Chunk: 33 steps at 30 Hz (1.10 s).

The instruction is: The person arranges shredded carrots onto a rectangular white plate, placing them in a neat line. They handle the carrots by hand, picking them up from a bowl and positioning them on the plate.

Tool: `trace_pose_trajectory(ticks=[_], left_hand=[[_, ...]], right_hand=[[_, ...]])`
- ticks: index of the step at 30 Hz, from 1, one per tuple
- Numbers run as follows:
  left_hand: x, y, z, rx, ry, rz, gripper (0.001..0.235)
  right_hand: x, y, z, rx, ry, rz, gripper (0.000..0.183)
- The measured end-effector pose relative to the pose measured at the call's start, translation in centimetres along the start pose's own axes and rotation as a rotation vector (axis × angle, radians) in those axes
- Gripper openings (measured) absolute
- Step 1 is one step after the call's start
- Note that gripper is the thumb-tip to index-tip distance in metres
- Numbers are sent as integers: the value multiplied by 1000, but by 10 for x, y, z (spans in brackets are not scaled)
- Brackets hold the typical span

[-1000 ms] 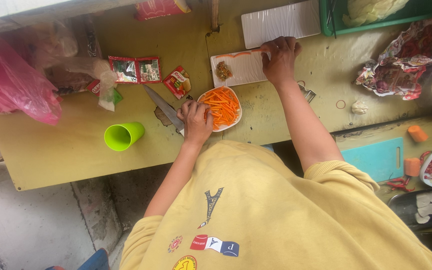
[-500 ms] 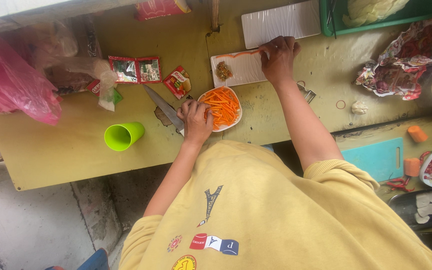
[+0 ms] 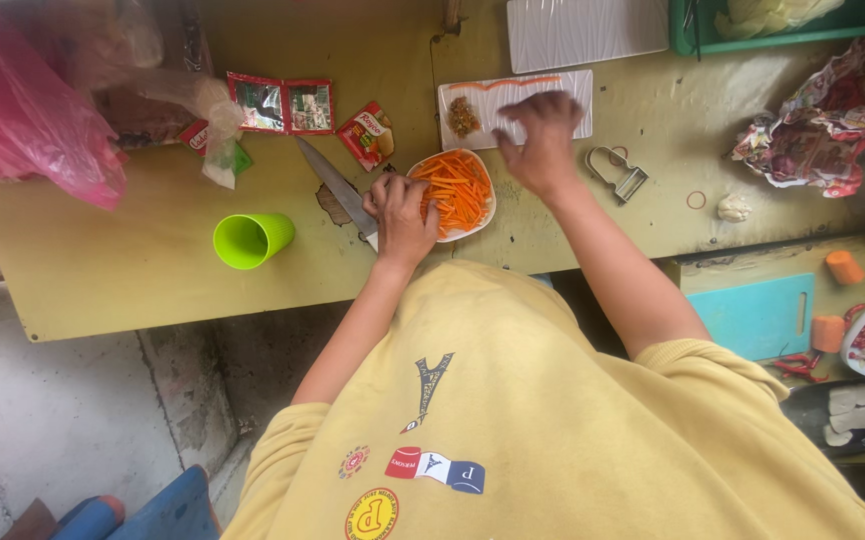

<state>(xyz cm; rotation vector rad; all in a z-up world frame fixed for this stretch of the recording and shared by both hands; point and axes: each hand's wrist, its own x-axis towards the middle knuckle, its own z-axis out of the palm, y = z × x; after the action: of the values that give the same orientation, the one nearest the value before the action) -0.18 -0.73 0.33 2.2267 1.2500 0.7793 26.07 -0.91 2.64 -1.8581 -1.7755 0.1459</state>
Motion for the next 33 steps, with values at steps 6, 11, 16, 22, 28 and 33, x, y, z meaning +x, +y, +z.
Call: trace_pose_trajectory(ticks=[6,11,16,22,28,33], left_hand=[[0,2,3,52,-77,4,13],[-5,0,6,78,-48,25,12],[-7,-5,3,61,-19,27,11],[-10,1,0,85,-90,79,17],[-12,-1,-11,8,-102,117,27],[-14,-2,-13,17,-159,142,26]], right_hand=[[-42,-58,15,1,-205,-183,28],[-56,-68,23,-47,-170,-107,20],[-66,-69,19,-49,-232,-72,28],[-75,-86,14,-99,-201,-92,27],[-79,-97,17,-161,-222,-17,26],[-74,-87,27,-179,-115,-87,20]])
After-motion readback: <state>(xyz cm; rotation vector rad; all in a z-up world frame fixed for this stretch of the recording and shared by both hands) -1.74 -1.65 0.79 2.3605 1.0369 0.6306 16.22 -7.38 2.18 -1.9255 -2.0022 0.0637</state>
